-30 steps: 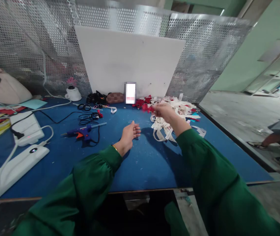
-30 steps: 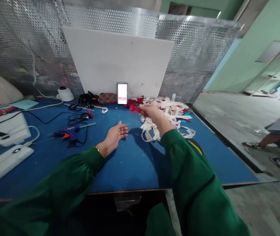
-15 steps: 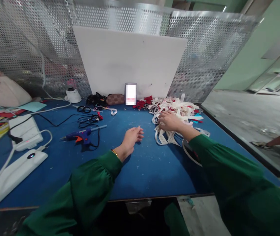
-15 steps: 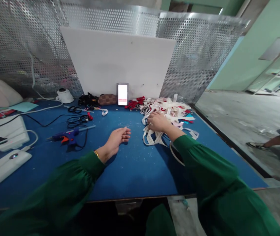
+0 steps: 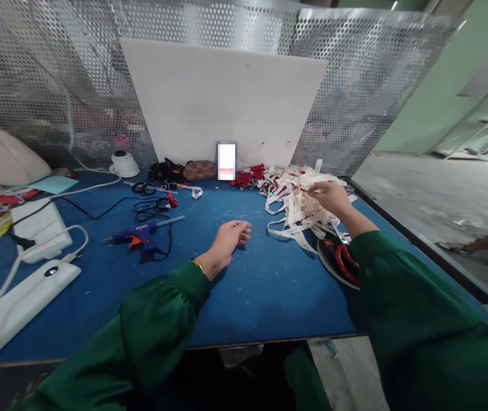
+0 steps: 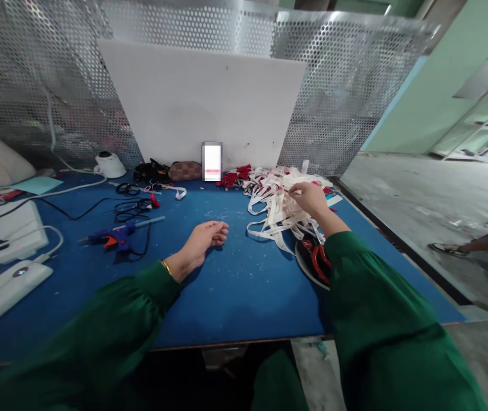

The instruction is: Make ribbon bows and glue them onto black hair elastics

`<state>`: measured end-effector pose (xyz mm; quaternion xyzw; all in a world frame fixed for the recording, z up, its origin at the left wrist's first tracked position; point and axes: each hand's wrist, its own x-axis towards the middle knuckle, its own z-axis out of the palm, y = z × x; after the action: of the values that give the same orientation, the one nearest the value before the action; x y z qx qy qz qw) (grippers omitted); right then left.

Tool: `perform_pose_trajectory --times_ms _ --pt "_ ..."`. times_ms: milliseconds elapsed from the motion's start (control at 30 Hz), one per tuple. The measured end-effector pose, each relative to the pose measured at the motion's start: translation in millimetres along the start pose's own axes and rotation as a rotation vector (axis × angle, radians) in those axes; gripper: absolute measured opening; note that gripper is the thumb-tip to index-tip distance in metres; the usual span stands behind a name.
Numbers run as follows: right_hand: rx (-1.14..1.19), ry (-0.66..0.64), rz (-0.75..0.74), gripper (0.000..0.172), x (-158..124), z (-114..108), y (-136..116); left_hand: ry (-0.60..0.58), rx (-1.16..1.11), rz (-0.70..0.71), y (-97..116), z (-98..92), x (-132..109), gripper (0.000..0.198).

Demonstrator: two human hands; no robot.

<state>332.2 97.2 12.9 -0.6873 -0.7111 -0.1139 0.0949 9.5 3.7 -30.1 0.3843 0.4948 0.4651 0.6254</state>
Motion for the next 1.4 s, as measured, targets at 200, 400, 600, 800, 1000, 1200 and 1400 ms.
perform_pose_trajectory --times_ms 200,400,600,800,1000,1200,1400 --pt "0.035 0.059 0.052 0.025 -30 -26 -47 -0.004 0.009 0.004 1 1.0 0 0.012" --pt "-0.029 -0.130 0.198 0.032 -42 -11 -110 -0.021 0.021 0.006 2 0.6 -1 0.010" --pt "0.011 -0.124 0.271 0.027 -51 13 -120 -0.033 0.030 0.000 2 0.5 0 0.009" --pt "0.051 -0.131 0.314 0.028 -54 15 -110 -0.038 0.045 -0.007 3 1.0 -1 0.012" --pt "0.107 -0.121 0.327 0.023 -54 20 -109 -0.058 0.054 -0.007 2 -0.5 0 0.011" --pt "0.274 0.038 0.264 0.028 -57 7 -108 -0.080 0.045 0.002 0 -2.1 2 0.011" --pt "0.565 0.088 -0.011 0.026 -77 -8 -142 -0.179 -0.022 0.015 8 -4.2 -5 0.040"
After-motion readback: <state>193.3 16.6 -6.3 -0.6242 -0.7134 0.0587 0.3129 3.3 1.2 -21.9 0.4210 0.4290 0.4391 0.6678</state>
